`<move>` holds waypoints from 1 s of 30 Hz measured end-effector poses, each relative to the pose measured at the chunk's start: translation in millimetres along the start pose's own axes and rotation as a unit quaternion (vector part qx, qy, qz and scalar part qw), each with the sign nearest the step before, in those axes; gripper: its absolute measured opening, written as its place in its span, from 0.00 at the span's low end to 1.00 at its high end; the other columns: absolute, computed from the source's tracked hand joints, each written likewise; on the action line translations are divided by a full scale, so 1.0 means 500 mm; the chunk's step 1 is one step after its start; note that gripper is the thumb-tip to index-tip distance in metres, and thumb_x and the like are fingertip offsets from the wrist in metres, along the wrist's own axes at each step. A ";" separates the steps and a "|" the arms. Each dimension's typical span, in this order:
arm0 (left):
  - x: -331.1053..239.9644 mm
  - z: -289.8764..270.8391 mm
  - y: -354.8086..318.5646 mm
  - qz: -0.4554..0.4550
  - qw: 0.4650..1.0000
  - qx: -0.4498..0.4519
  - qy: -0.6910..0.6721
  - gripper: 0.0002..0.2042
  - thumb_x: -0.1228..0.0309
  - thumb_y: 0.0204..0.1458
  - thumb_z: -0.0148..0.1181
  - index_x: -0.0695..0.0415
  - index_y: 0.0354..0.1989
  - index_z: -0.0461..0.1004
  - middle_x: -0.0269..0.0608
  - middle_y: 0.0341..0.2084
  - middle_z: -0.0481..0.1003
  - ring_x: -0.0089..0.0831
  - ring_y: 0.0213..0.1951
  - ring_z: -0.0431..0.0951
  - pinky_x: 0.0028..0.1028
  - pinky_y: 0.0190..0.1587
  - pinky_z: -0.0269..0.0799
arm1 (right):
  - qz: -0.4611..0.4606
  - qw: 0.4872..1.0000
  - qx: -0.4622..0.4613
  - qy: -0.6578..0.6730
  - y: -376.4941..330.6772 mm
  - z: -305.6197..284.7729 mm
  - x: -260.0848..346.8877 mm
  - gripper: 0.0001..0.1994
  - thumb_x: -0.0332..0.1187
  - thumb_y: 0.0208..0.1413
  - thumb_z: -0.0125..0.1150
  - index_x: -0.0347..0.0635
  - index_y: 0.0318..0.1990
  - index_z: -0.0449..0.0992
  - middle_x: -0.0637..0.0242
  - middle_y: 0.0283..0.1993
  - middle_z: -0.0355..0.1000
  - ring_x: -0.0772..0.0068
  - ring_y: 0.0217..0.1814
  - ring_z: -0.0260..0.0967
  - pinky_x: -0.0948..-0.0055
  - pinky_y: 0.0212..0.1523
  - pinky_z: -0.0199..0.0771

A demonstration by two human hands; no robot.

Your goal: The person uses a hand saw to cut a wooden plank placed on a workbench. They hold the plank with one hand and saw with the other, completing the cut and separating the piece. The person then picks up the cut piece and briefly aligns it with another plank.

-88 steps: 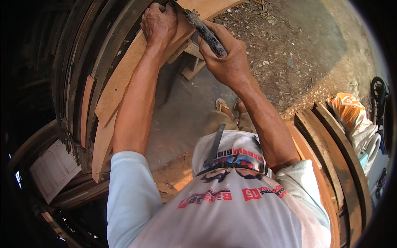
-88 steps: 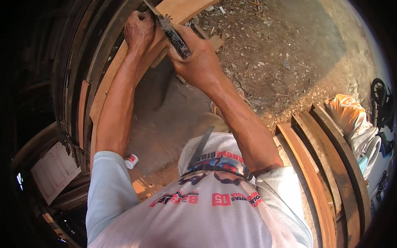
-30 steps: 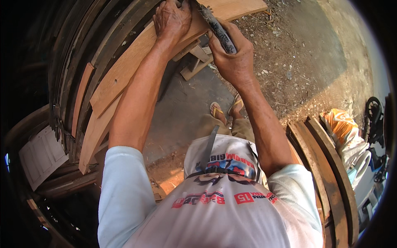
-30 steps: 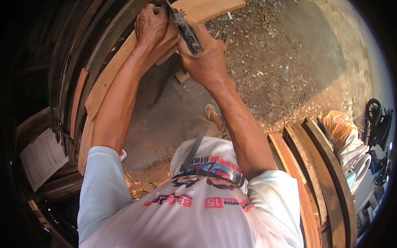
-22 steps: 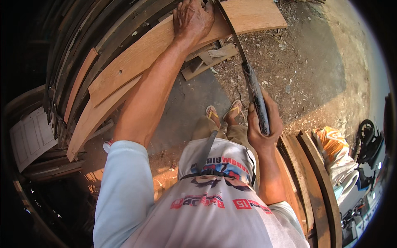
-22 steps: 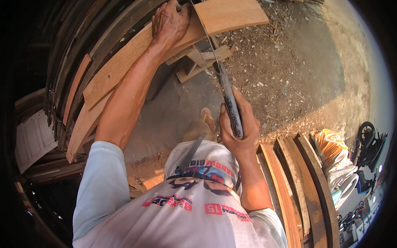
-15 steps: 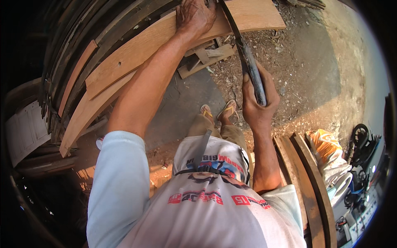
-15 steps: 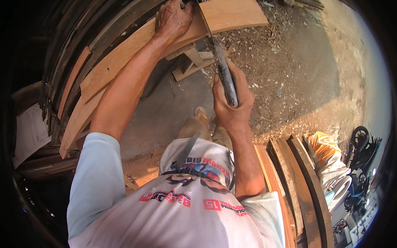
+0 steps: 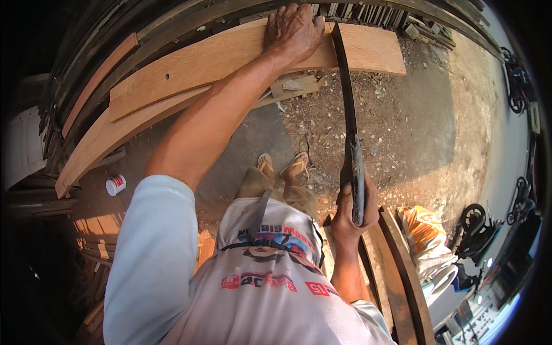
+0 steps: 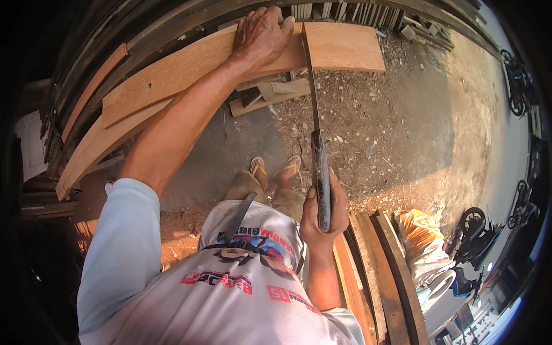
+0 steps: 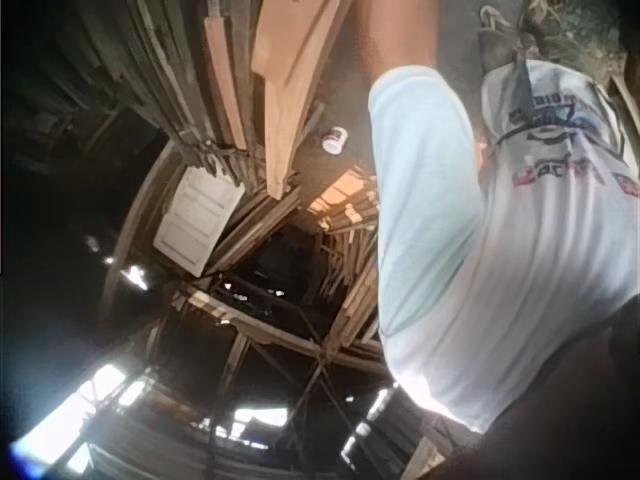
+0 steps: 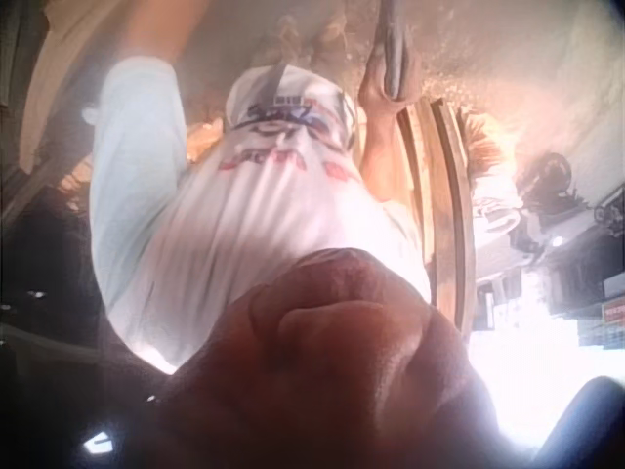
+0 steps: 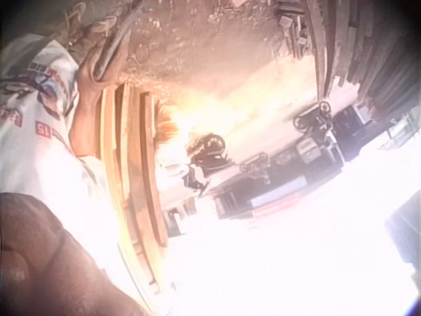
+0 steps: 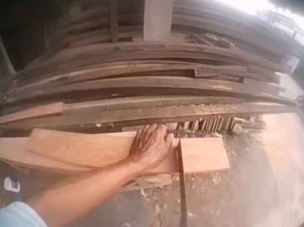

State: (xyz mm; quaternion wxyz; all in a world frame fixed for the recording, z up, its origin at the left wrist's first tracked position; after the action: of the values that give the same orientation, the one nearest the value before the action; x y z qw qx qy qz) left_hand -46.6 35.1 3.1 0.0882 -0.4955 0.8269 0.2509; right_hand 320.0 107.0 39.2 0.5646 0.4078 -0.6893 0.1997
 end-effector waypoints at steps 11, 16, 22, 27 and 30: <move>-0.022 -0.005 -0.007 -0.003 1.000 0.015 -0.005 0.19 0.54 0.67 0.54 0.61 0.50 0.76 0.55 0.48 0.78 0.51 0.55 0.76 0.53 0.63 0.64 | 0.005 1.000 -0.023 -0.013 -0.001 0.003 0.014 0.20 0.33 0.70 0.63 0.28 0.62 0.76 0.51 0.55 0.81 0.68 0.57 0.79 0.68 0.60 0.76; -0.049 0.001 0.007 0.013 0.999 0.015 -0.031 0.16 0.59 0.65 0.53 0.63 0.46 0.75 0.60 0.46 0.77 0.58 0.54 0.75 0.53 0.60 0.67 | -0.048 0.998 -0.002 -0.042 0.250 0.127 0.011 0.17 0.23 0.66 0.61 0.30 0.60 0.76 0.57 0.46 0.80 0.73 0.45 0.77 0.72 0.50 0.77; -0.037 -0.007 -0.009 0.008 0.998 -0.066 -0.015 0.17 0.59 0.66 0.51 0.63 0.48 0.75 0.58 0.46 0.77 0.57 0.54 0.75 0.54 0.59 0.67 | -0.027 0.997 -0.016 -0.070 0.088 0.036 0.037 0.16 0.24 0.65 0.63 0.33 0.59 0.77 0.59 0.45 0.80 0.75 0.42 0.76 0.74 0.47 0.77; -0.045 -0.003 0.002 -0.028 0.996 0.086 -0.021 0.18 0.59 0.68 0.47 0.61 0.51 0.74 0.57 0.54 0.76 0.53 0.62 0.72 0.51 0.69 0.62 | -0.003 0.999 0.004 -0.050 0.222 0.105 0.021 0.17 0.26 0.65 0.66 0.34 0.59 0.77 0.62 0.43 0.80 0.79 0.41 0.73 0.76 0.45 0.75; -0.035 -0.013 -0.002 -0.003 0.999 0.036 -0.005 0.19 0.55 0.68 0.53 0.62 0.48 0.75 0.55 0.47 0.77 0.51 0.56 0.75 0.50 0.62 0.65 | 0.018 0.999 0.034 -0.027 0.285 0.137 0.029 0.17 0.27 0.64 0.67 0.34 0.59 0.77 0.63 0.43 0.80 0.80 0.39 0.71 0.77 0.44 0.74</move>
State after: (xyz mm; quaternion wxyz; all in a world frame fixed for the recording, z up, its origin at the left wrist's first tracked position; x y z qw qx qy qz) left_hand -36.3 45.2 15.2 0.1110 -0.4932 0.8336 0.2227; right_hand 165.4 135.4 59.8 0.5280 0.4192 -0.7043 0.2223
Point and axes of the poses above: each hand's wrist, its own y-axis towards the middle knuckle, its own z-axis out of the palm, x = y × z, the point moved 6 cm from there along y, towards the middle knuckle
